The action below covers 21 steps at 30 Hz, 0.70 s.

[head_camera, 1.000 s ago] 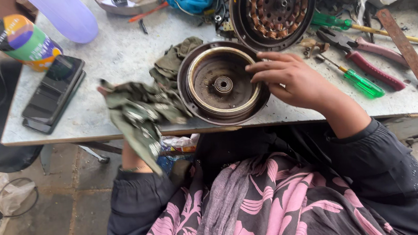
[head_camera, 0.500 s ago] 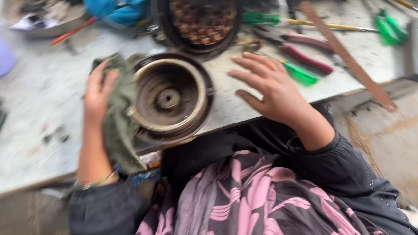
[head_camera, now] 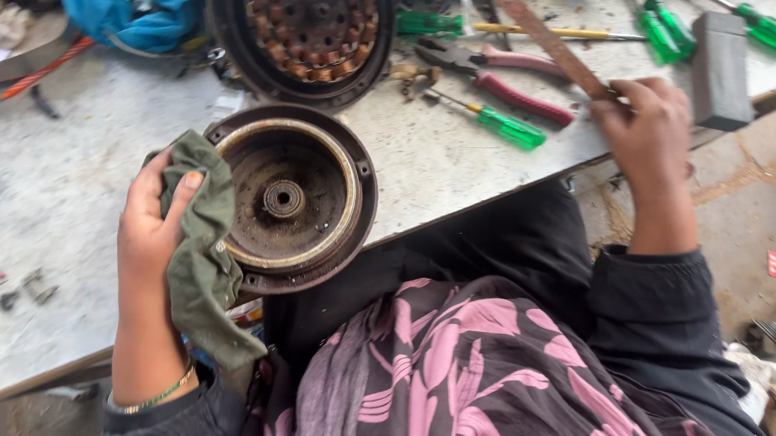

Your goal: The person pulls apart a ceiling fan motor by hand, wipes the internal motor housing and stator with a cloth, removes and counts paper currency and coins from a small container, and cleans the motor parts using a cloth and a screwdriver.

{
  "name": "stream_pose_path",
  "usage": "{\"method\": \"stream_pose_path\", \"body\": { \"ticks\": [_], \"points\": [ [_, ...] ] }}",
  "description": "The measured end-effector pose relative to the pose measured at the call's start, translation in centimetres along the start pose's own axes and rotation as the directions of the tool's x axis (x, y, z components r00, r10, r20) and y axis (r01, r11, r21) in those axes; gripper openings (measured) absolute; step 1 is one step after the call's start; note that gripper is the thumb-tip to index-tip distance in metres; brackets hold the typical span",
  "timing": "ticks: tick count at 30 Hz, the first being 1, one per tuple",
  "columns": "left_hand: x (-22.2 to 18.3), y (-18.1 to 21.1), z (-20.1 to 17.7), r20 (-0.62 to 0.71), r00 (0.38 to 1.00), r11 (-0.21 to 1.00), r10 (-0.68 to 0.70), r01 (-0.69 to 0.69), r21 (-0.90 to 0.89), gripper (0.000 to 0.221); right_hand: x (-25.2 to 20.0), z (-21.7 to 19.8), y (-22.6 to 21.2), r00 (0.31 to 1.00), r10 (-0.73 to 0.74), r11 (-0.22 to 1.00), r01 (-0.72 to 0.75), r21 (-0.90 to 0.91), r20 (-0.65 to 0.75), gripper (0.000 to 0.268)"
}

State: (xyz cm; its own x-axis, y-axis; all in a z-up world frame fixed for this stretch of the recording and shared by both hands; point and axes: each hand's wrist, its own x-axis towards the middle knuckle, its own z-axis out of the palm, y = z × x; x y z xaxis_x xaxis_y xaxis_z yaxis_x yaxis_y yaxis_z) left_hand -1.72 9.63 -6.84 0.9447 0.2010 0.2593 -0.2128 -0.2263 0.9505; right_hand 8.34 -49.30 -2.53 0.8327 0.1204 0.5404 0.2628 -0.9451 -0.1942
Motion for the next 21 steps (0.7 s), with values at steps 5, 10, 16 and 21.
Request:
{"method": "stream_pose_path", "body": {
  "ticks": [5,10,16,21],
  "points": [
    [-0.5,0.4,1.6,0.026,0.999,1.000,0.021,-0.021,0.014,0.048,1.3,-0.4,-2.7,0.999,-0.022,0.993,0.027,0.113,-0.043,0.023],
    [-1.3,1.0,2.1,-0.044,0.997,0.997,-0.057,0.055,-0.055,0.045,3.9,-0.7,-3.8,0.981,-0.159,0.964,0.179,0.194,-0.112,0.011],
    [-1.1,-0.4,1.6,-0.054,0.998,0.999,-0.016,0.014,-0.041,0.046,9.0,3.5,-7.0,0.921,-0.387,0.908,0.388,0.159,-0.039,0.009],
    [-1.1,-0.6,1.3,-0.077,0.996,0.990,-0.035,0.045,0.132,0.046,12.5,5.6,-8.5,0.950,-0.294,0.942,0.271,0.195,0.100,0.017]
  ]
}}
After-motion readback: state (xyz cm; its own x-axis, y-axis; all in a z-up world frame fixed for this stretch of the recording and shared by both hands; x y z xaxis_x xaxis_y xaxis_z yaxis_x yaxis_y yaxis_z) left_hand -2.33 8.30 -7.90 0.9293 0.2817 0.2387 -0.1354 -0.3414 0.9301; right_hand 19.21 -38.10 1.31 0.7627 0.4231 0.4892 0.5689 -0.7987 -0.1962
